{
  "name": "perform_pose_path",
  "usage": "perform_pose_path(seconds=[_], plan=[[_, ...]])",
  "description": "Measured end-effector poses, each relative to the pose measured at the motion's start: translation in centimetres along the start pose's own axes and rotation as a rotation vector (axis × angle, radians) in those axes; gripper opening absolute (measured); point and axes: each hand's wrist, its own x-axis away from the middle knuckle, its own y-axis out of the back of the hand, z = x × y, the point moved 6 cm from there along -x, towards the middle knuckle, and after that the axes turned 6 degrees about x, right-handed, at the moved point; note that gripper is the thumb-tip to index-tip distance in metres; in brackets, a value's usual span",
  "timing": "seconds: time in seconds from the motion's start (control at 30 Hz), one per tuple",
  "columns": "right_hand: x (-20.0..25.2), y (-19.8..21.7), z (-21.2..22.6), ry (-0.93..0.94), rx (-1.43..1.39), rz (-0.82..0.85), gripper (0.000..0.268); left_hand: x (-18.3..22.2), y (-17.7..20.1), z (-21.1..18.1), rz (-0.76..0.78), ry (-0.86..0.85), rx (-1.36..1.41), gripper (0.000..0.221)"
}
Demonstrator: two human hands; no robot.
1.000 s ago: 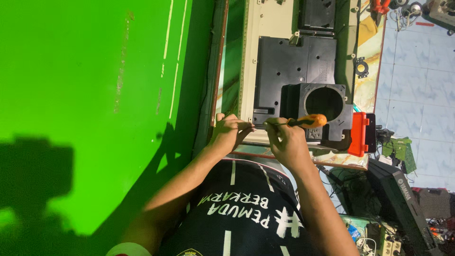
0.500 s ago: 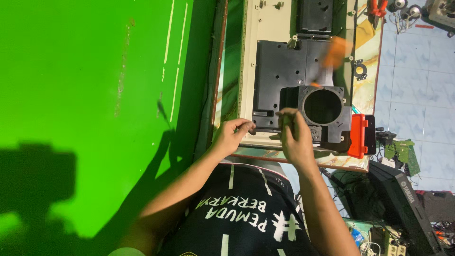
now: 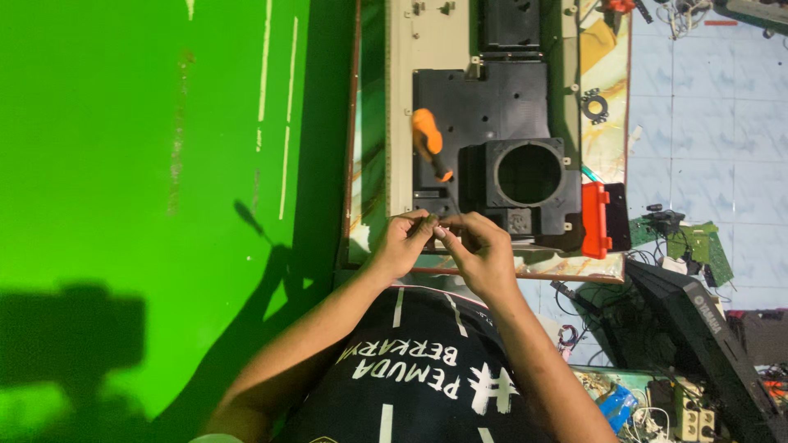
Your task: The person uses a screwdriver to remove several screws from internal black plastic panels of a keyboard, then lifts and removes one of the panels by hand.
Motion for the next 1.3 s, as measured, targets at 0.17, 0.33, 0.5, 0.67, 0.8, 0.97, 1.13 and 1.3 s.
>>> perform_pose_path(seconds=[0.17, 0.33, 0.5, 0.67, 0.8, 0.97, 1.13, 1.3], plan=[[0.7, 3.0, -1.2, 0.088, 0.03, -0.01, 0.015, 0.6, -4.4, -6.7, 0.023, -0.423, -0.256, 0.042], [2.1, 7.0, -3.4, 0.065, 0.103, 0.036, 0.026, -0.2, -10.2, -6.4, 0.074, -0.143, -0.024, 0.035], [3.1, 11.6, -7.8, 0.001, 0.161, 0.098, 0.015, -1.8, -13.9, -4.9, -0.049, -0.209, 0.235, 0.033], [4.3, 18.0, -12.4, -0.042, 0.095, -0.047, 0.017, -3.1, -15.3, -4.3, -0.179, -0.129, 0.116, 0.029], [4.9, 22.8, -14.4, -0.015, 0.066, -0.143, 0.016, -4.6, -19.7, -1.7, -0.108, 0.001, -0.145, 0.015], [4.6, 26.4, -16.0, -0.023, 0.079, -0.244, 0.017, -5.9, -25.8, 2.1, 0.03, -0.079, -0.195, 0.028], [3.5, 27.1, -18.4, -0.018, 0.104, -0.195, 0.028, -6.6, -27.9, 4.2, 0.078, -0.064, -0.281, 0.032], [4.1, 27.2, -19.0, -0.004, 0.173, -0.172, 0.035, -6.6, -28.4, 4.6, 0.119, 0.055, -0.266, 0.031]])
